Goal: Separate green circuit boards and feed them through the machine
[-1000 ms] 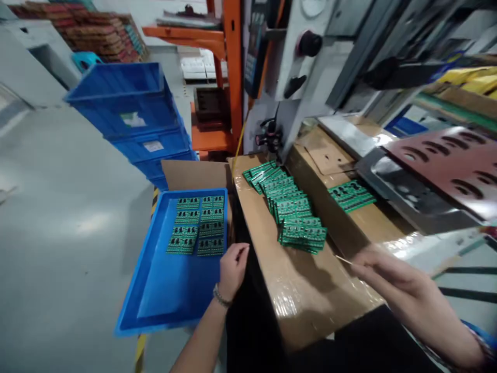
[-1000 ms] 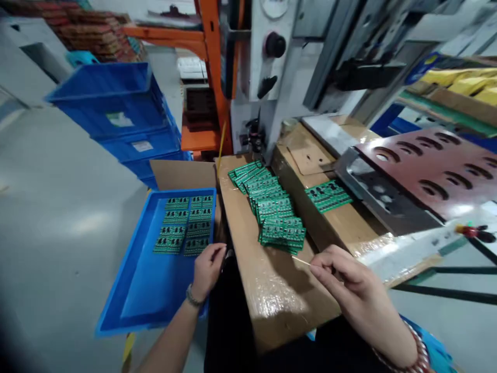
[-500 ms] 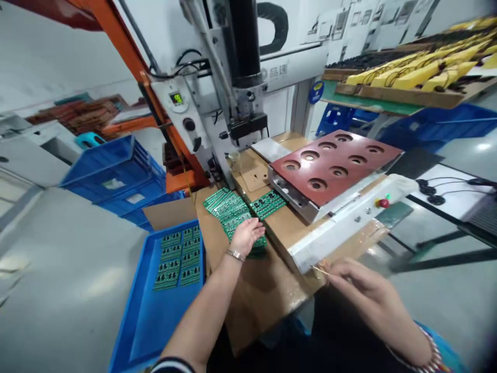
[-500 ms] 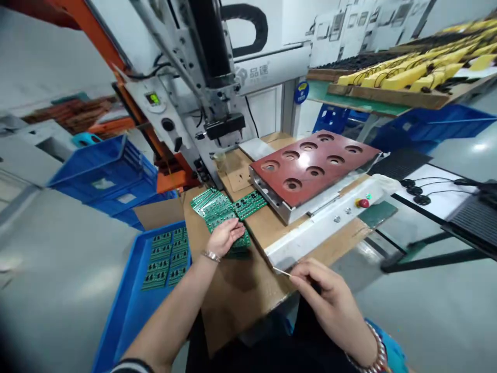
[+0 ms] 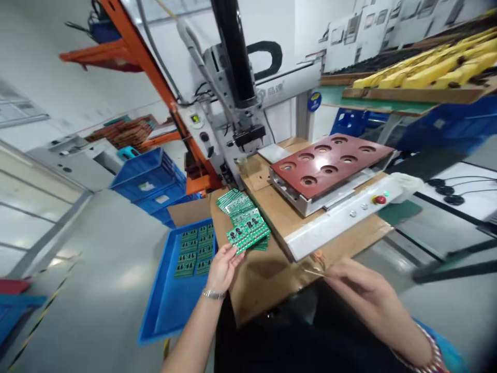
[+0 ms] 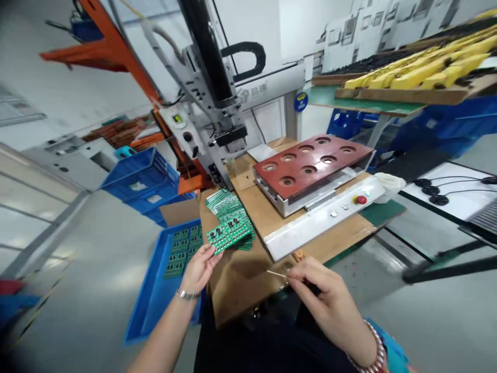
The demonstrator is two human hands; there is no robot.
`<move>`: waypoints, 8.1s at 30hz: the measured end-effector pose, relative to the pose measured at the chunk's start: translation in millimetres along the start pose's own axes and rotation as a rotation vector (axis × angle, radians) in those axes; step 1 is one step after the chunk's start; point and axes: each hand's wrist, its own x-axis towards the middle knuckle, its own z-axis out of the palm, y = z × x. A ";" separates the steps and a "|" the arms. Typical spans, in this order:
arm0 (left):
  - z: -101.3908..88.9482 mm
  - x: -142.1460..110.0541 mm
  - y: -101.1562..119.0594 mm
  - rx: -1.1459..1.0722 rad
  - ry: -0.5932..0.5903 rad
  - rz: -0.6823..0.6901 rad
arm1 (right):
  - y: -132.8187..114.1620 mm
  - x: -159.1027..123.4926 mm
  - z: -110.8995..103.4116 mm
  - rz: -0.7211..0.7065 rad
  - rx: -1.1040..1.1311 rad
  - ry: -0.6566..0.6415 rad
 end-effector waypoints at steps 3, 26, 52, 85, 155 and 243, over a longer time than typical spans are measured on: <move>-25.9 -67.9 3.1 -0.015 -0.003 0.019 | -17.8 2.4 16.0 -0.199 -0.067 0.006; -12.7 -222.3 -6.5 0.030 -0.225 -0.012 | -95.1 -45.8 22.7 -0.485 -0.297 -0.117; -16.5 -224.6 -8.0 0.179 -0.199 0.001 | -96.0 -44.3 19.9 -0.459 -0.296 -0.120; -14.8 -227.9 -8.4 0.149 -0.196 -0.001 | -97.0 -43.3 20.4 -0.457 -0.295 -0.103; -9.6 -233.0 -7.8 0.225 -0.178 0.011 | -105.1 -39.8 17.5 -0.477 -0.299 -0.084; -13.2 -231.1 -15.4 0.058 -0.347 0.005 | -108.0 -40.6 22.6 -0.479 -0.329 -0.156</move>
